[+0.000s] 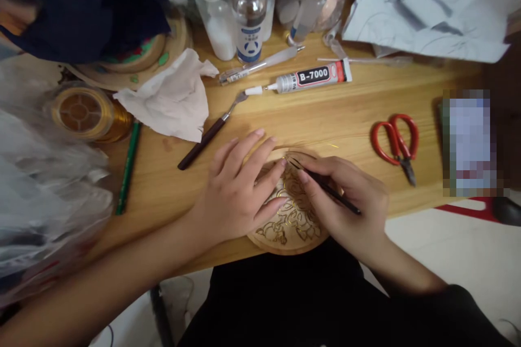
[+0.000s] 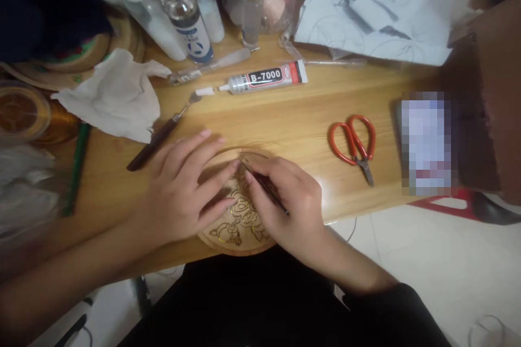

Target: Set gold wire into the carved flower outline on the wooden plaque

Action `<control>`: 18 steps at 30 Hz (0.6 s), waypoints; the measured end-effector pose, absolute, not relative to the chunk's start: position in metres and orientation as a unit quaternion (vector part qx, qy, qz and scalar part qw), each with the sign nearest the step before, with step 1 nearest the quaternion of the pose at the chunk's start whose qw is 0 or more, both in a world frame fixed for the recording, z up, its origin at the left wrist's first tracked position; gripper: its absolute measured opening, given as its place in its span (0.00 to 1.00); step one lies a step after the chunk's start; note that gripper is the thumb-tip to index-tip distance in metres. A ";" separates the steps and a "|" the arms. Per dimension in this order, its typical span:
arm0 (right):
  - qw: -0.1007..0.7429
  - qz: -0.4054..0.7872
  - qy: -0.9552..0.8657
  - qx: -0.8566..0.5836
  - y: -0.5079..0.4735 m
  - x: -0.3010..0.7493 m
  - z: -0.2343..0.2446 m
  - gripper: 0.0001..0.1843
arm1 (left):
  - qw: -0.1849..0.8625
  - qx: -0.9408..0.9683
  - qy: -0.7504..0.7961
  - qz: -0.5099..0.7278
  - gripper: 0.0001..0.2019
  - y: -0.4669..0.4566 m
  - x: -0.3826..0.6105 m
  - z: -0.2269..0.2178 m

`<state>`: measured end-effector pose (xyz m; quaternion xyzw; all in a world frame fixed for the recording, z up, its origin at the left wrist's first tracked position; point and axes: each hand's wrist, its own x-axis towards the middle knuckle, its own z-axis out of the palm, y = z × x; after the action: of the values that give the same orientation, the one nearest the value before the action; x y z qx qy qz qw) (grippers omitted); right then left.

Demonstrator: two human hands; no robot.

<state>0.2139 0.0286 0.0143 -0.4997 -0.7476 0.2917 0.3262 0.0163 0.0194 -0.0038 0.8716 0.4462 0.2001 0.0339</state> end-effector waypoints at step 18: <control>0.289 0.291 -0.777 -0.477 0.040 0.216 0.018 0.15 | 0.026 0.878 0.448 0.165 0.20 0.020 0.018 0.001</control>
<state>0.2161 0.0401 0.0179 -0.4772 -0.7773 0.2910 0.2890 0.0180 0.0200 0.0013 0.8782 0.4482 0.1651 0.0259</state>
